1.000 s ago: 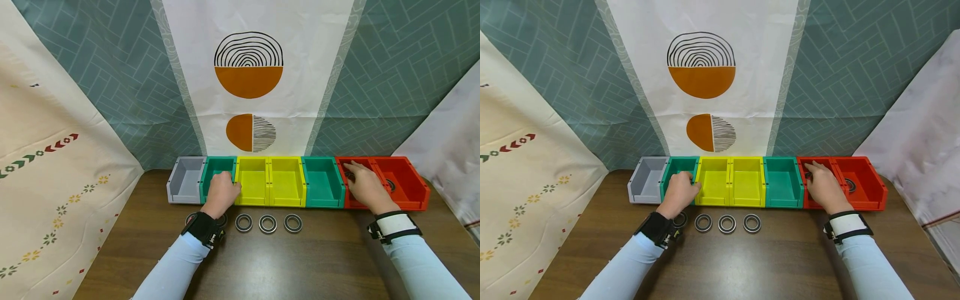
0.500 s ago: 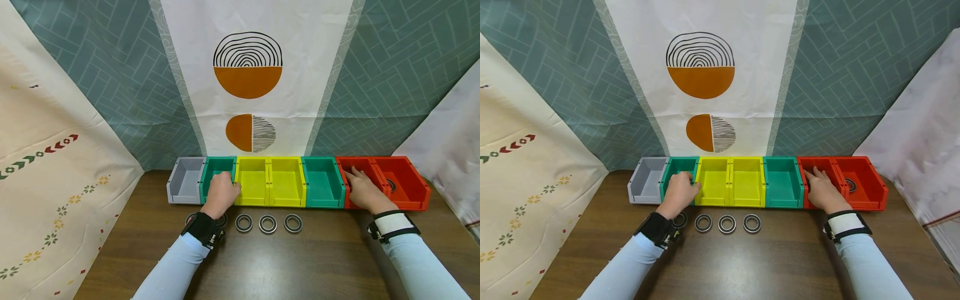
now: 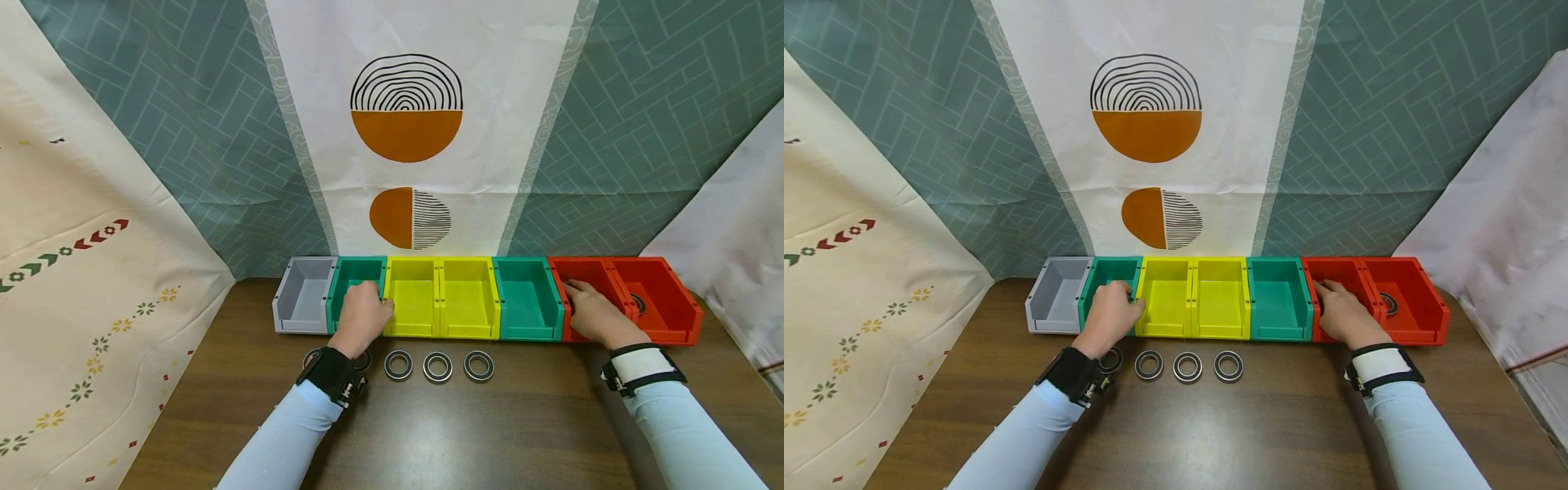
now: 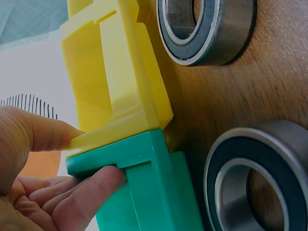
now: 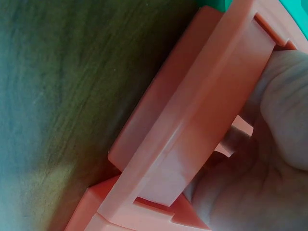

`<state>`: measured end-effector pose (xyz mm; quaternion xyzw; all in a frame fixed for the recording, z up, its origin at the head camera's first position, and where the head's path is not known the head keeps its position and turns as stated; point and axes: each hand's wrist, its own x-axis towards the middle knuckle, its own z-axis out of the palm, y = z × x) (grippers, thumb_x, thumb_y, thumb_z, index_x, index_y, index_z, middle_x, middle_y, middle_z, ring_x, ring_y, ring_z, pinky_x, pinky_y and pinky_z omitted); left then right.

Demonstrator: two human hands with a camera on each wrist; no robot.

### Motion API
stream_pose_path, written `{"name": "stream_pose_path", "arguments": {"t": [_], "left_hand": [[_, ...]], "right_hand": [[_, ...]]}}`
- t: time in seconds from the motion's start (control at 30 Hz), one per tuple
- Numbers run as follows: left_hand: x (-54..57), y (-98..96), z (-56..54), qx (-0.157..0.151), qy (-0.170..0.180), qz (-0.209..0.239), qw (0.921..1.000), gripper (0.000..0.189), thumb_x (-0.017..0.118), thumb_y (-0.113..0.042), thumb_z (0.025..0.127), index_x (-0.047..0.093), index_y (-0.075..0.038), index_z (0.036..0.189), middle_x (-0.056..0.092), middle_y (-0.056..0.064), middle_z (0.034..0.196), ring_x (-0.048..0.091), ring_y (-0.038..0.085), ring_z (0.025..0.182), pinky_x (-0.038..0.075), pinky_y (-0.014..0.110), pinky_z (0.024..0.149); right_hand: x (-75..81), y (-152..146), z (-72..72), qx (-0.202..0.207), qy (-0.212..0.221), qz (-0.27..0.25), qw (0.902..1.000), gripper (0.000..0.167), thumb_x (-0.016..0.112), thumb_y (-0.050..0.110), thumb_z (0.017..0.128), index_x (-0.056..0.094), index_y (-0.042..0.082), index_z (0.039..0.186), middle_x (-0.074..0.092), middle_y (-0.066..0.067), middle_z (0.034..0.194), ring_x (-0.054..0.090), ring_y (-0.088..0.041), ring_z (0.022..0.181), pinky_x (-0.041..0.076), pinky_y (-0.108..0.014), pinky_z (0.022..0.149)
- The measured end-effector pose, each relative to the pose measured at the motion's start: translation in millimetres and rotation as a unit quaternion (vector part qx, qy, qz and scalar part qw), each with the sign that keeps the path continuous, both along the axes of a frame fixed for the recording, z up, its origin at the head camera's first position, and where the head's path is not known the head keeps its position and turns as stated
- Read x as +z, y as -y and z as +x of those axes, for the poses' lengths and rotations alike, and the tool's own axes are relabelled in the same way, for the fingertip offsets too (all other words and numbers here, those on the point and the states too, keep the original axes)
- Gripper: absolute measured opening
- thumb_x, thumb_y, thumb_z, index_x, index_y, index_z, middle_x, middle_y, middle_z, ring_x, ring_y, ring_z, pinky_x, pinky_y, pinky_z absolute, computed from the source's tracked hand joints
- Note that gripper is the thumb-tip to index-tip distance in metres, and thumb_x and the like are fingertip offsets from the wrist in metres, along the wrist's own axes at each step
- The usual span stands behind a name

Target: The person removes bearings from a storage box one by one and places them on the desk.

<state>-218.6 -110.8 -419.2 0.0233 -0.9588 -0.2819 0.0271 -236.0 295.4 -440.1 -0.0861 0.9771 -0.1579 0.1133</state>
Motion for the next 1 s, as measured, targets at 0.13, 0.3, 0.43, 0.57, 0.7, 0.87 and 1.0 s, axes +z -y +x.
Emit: {"name": "stream_pose_path", "arguments": {"t": [0.13, 0.3, 0.43, 0.57, 0.7, 0.87, 1.0], "left_hand": [[-0.1, -0.3, 0.0, 0.001, 0.0, 0.0, 1.0, 0.025, 0.061, -0.022, 0.085, 0.054, -0.008, 0.066, 0.033, 0.0, 0.056, 0.05, 0.018, 0.043, 0.039, 0.022, 0.038], [-0.8, -0.4, -0.6, 0.004, 0.004, -0.002, 1.0, 0.023, 0.061, -0.023, 0.085, 0.056, -0.007, 0.07, 0.037, 0.002, 0.057, 0.052, 0.018, 0.044, 0.041, 0.022, 0.039], [-1.5, -0.5, -1.1, 0.004, 0.006, -0.005, 1.0, 0.022, 0.061, -0.024, 0.085, 0.056, -0.007, 0.071, 0.038, 0.002, 0.057, 0.051, 0.018, 0.045, 0.041, 0.022, 0.039], [-2.3, -0.4, -1.4, 0.003, 0.005, -0.003, 1.0, 0.022, 0.061, -0.023, 0.085, 0.056, -0.007, 0.071, 0.038, 0.002, 0.056, 0.051, 0.018, 0.045, 0.041, 0.022, 0.039], [-2.2, 0.1, -1.7, 0.003, 0.003, -0.003, 1.0, 0.022, 0.061, -0.024, 0.086, 0.056, -0.007, 0.072, 0.038, 0.002, 0.057, 0.051, 0.018, 0.045, 0.041, 0.022, 0.04], [-1.9, -0.1, -1.4, 0.001, 0.004, -0.003, 1.0, 0.022, 0.062, -0.024, 0.086, 0.057, -0.007, 0.073, 0.039, 0.002, 0.056, 0.052, 0.018, 0.045, 0.041, 0.022, 0.041], [-1.9, -0.3, -0.9, 0.002, 0.004, -0.002, 1.0, 0.023, 0.062, -0.024, 0.086, 0.056, -0.007, 0.071, 0.038, 0.002, 0.056, 0.051, 0.018, 0.045, 0.041, 0.023, 0.04]], "right_hand": [[-1.6, 1.2, 0.9, -0.004, -0.017, 0.003, 0.9998, 0.065, 0.054, -0.003, 0.076, 0.033, -0.014, 0.136, 0.027, -0.035, 0.138, 0.033, -0.052, 0.121, 0.031, -0.064, 0.099], [-1.3, 2.7, 0.4, -0.016, -0.026, 0.012, 0.9995, 0.061, 0.057, -0.003, 0.076, 0.038, -0.015, 0.133, 0.036, -0.037, 0.131, 0.04, -0.052, 0.114, 0.034, -0.064, 0.097], [0.1, 4.6, 0.6, -0.029, -0.028, 0.015, 0.9991, 0.059, 0.059, -0.003, 0.076, 0.041, -0.013, 0.131, 0.047, -0.037, 0.12, 0.048, -0.047, 0.099, 0.036, -0.065, 0.094], [1.1, 6.1, 2.8, -0.036, -0.042, 0.013, 0.9984, 0.054, 0.061, -0.003, 0.076, 0.046, -0.012, 0.127, 0.055, -0.034, 0.109, 0.051, -0.039, 0.084, 0.041, -0.063, 0.09], [1.6, 5.4, 4.6, -0.037, -0.057, 0.009, 0.9977, 0.052, 0.063, -0.001, 0.075, 0.049, -0.012, 0.124, 0.057, -0.031, 0.106, 0.051, -0.037, 0.083, 0.041, -0.063, 0.089], [2.8, 2.2, 7.0, -0.039, -0.09, -0.006, 0.9952, 0.046, 0.063, 0.0, 0.073, 0.055, -0.009, 0.117, 0.059, -0.028, 0.101, 0.052, -0.037, 0.084, 0.042, -0.063, 0.086], [6.2, 2.7, 8.9, -0.053, -0.124, -0.013, 0.9908, 0.043, 0.064, -0.002, 0.071, 0.059, -0.008, 0.113, 0.061, -0.028, 0.1, 0.052, -0.037, 0.083, 0.045, -0.06, 0.08]]}}
